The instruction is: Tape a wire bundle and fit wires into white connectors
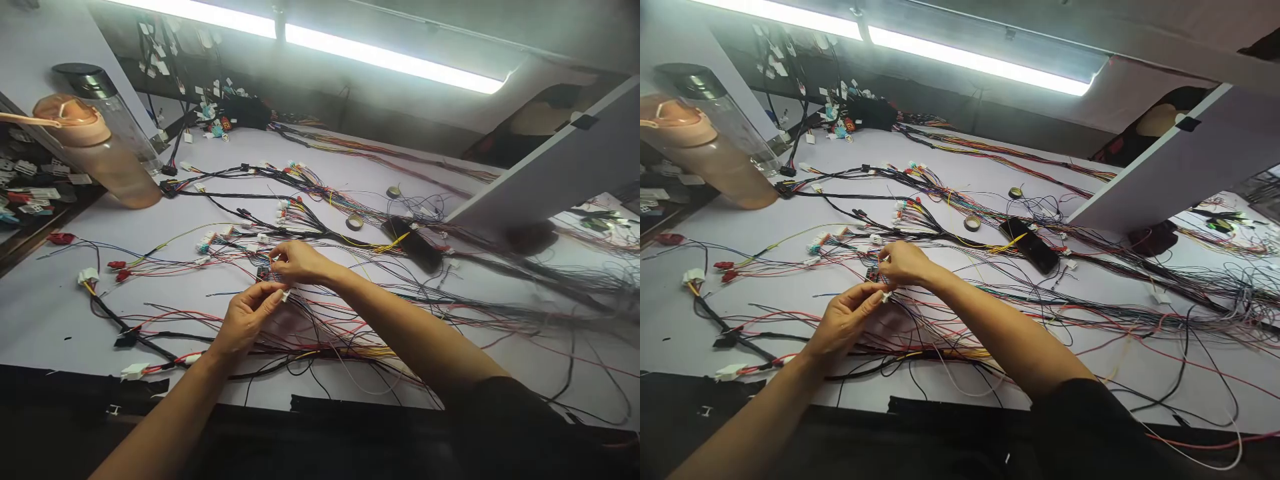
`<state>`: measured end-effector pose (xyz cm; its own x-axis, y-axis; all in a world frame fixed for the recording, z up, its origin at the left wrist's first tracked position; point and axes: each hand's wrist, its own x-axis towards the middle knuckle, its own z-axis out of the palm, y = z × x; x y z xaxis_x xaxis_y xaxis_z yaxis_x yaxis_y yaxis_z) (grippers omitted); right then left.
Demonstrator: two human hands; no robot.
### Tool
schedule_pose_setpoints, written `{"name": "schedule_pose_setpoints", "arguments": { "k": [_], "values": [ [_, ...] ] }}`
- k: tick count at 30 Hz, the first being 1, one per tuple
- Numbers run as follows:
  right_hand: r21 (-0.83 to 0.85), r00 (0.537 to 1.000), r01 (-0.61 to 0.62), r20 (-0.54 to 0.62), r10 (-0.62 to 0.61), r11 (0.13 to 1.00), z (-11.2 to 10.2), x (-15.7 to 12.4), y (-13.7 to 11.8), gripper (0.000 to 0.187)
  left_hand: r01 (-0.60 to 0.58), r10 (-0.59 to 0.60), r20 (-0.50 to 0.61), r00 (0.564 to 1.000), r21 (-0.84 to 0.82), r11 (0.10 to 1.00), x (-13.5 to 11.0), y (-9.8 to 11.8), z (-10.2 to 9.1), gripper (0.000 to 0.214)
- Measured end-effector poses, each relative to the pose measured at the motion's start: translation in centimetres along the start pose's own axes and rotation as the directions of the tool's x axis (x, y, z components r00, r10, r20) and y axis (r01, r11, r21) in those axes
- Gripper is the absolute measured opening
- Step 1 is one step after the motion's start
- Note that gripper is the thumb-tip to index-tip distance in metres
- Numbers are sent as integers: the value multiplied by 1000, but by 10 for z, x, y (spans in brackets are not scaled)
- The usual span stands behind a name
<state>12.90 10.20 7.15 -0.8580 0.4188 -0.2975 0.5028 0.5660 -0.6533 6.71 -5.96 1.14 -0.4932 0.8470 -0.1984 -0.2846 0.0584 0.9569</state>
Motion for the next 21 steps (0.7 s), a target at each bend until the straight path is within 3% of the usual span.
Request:
{"name": "schedule_pose_setpoints", "arguments": {
  "k": [4,9,15,18,21],
  "values": [
    [38,1000,-7,23,6,999,7,2,4,44,-32,30,31,999,58,998,2,-2,-2,28],
    [85,999,-40,-27,42,996,-8,-14,26,47,-65,60,70,996,73,995,-1,2,1,27],
    [328,996,-90,17,89,940,-19,-49,54,20,-81,81,-1,997,20,997,1,2,2,26],
    [490,998,-60,35,49,870,-16,-73,54,17,-110,105,-56,993,-99,989,2,4,0,22],
    [567,996,-66,85,21,821,-10,-91,47,21,-160,155,-44,987,-180,970,0,10,0,18]
  ]
}}
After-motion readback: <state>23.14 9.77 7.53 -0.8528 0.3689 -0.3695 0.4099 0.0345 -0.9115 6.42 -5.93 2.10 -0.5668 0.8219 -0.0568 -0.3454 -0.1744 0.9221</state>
